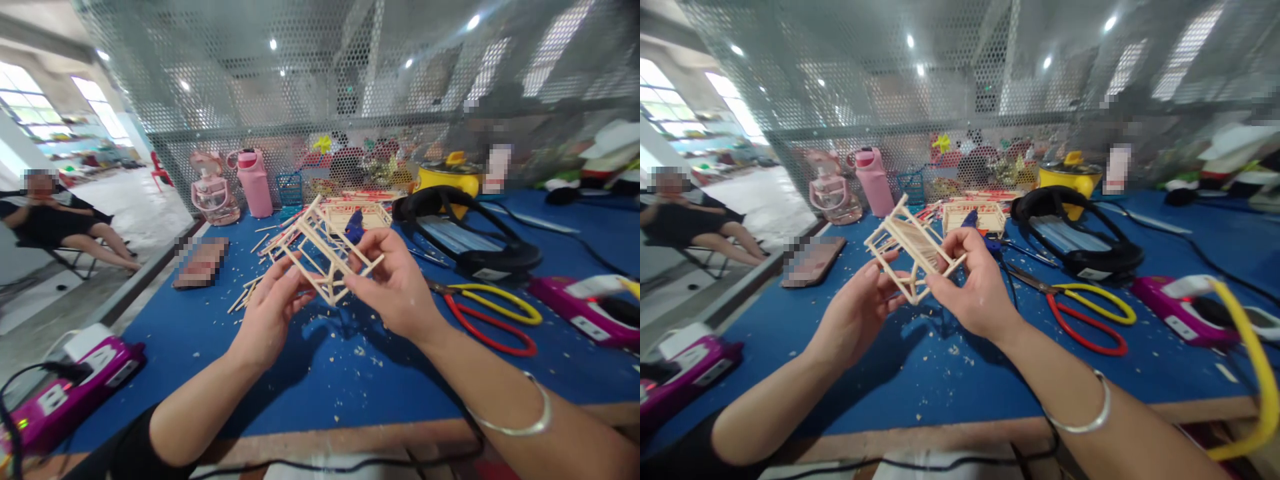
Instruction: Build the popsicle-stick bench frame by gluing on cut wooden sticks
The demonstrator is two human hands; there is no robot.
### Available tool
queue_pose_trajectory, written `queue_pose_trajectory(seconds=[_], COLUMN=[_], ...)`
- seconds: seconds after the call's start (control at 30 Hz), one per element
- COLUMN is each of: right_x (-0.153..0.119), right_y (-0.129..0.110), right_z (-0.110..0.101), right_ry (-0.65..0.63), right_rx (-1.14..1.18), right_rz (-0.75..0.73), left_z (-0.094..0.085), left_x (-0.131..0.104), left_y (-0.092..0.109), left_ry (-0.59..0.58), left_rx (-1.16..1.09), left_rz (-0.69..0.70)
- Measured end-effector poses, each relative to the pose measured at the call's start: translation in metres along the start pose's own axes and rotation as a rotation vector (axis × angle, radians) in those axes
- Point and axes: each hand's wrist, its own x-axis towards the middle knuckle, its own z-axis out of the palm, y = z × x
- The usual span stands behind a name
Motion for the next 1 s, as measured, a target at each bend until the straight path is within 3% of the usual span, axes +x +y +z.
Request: queue_pose_trajectory(seconds=[0.13,0.3,0.47,0.77,1.0], right_x=[0.003,0.001,0.001,-0.002,-0.003], right_y=[0.002,0.001,-0.001,-0.004,-0.006], right_z=[-0.001,-0.003,-0.005,-0.001,0.001], right_ry=[0.042,-0.026,-0.088,-0.155,-0.173], right_rx=[0.047,-0.031,-0.089,-0.205,-0.220], right_rz=[0.019,0.052,0.040,-0.049,-0.062], left_z=[0.001,-0.001,-0.006,0.006,0.006], left_x=[0.000,0.006,0.017,0.001,0.000], left_y=[-0.003,0.000,0.009,0.002,-0.001], left_ry=[-0.076,-0.081,-0.243,-0.031,-0.017], left_rx=[0.149,0.228,0.253,0.060,-0.017], left_rz=[0.072,0.081,0.014,-0.077,-0.130])
